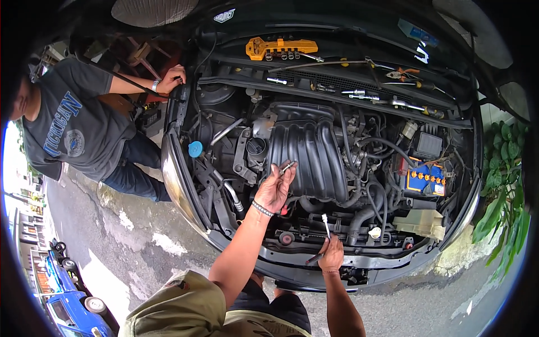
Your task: Using a socket wrench and ratchet extension to loosen or tighten bolts on components within the car engine bay.
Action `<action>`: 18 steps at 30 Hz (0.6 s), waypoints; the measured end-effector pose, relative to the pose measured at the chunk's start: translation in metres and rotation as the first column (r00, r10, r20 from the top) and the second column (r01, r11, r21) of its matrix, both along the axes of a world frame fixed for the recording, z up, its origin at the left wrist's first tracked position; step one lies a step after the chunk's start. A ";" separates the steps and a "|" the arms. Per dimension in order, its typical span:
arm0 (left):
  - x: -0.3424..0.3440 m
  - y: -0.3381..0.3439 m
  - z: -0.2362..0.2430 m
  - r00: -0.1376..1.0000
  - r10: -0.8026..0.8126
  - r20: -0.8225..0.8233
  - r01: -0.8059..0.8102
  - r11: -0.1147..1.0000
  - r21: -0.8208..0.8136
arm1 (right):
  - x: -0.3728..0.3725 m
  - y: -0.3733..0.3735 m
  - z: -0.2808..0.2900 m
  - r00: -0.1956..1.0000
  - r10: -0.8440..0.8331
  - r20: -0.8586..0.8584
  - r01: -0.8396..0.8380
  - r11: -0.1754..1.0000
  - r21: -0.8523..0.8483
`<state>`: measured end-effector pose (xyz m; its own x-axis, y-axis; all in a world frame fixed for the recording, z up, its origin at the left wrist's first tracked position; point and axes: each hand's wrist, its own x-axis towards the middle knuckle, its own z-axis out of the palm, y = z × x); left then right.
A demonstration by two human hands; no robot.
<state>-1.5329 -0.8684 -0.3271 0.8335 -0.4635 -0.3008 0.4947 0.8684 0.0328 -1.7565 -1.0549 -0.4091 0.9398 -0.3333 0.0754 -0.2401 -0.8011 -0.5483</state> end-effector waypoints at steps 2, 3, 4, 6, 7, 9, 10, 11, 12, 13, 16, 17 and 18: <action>0.025 0.013 0.019 0.998 -0.004 0.056 0.001 0.999 0.047 | 0.001 0.001 0.000 1.000 0.008 -0.001 -0.008 1.000 0.010; 0.041 0.017 0.027 0.995 0.040 0.092 -0.045 0.997 0.061 | 0.003 0.001 0.001 1.000 0.008 -0.008 -0.008 1.000 0.016; 0.058 0.021 0.035 0.988 0.081 0.128 -0.091 0.993 0.073 | 0.004 0.001 0.003 1.000 0.010 -0.004 -0.010 1.000 0.017; 0.100 0.031 0.054 0.981 0.095 0.167 -0.100 0.995 0.022 | 0.004 0.000 0.006 1.000 0.000 -0.017 0.000 1.000 0.022; 0.124 0.035 0.064 0.970 0.100 0.221 -0.120 0.989 0.082 | 0.003 -0.001 0.004 1.000 -0.005 -0.008 0.005 1.000 0.023; 0.171 0.048 0.083 0.940 0.052 0.337 -0.147 0.953 0.264 | 0.002 -0.002 0.000 1.000 -0.001 -0.008 0.002 1.000 0.009; 0.194 0.059 0.090 0.919 -0.004 0.393 -0.161 0.908 0.386 | 0.002 -0.001 -0.003 1.000 0.008 -0.007 -0.008 1.000 -0.001; 0.218 0.072 0.095 0.886 -0.051 0.460 -0.227 0.819 0.527 | 0.003 -0.001 -0.003 1.000 0.008 -0.010 -0.008 1.000 0.003; 0.239 0.080 0.098 0.850 -0.112 0.514 -0.296 0.706 0.643 | 0.005 0.000 -0.002 1.000 0.020 0.007 -0.020 1.000 -0.001; 0.256 0.081 0.105 0.825 -0.191 0.532 -0.385 0.499 0.776 | 0.004 0.000 -0.002 0.999 0.028 0.020 -0.028 1.000 -0.007; 0.280 0.072 0.115 0.795 -0.332 0.507 -0.509 0.089 0.856 | 0.001 -0.003 -0.003 0.999 0.022 0.034 -0.020 0.999 -0.047; 0.282 0.070 0.115 0.734 -0.504 0.454 -0.609 -0.193 0.770 | 0.001 -0.003 -0.002 1.000 0.019 0.016 -0.018 0.999 -0.051; 0.284 0.068 0.115 0.683 -0.647 0.340 -0.693 -0.426 0.581 | 0.001 -0.002 -0.001 1.000 0.017 0.012 -0.016 0.999 -0.048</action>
<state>-1.2487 -0.8002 -0.2120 0.9597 -0.1513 0.2367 -0.2721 -0.7107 0.6487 -1.7551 -1.0571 -0.4102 0.9440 -0.3135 0.1026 -0.2202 -0.8305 -0.5117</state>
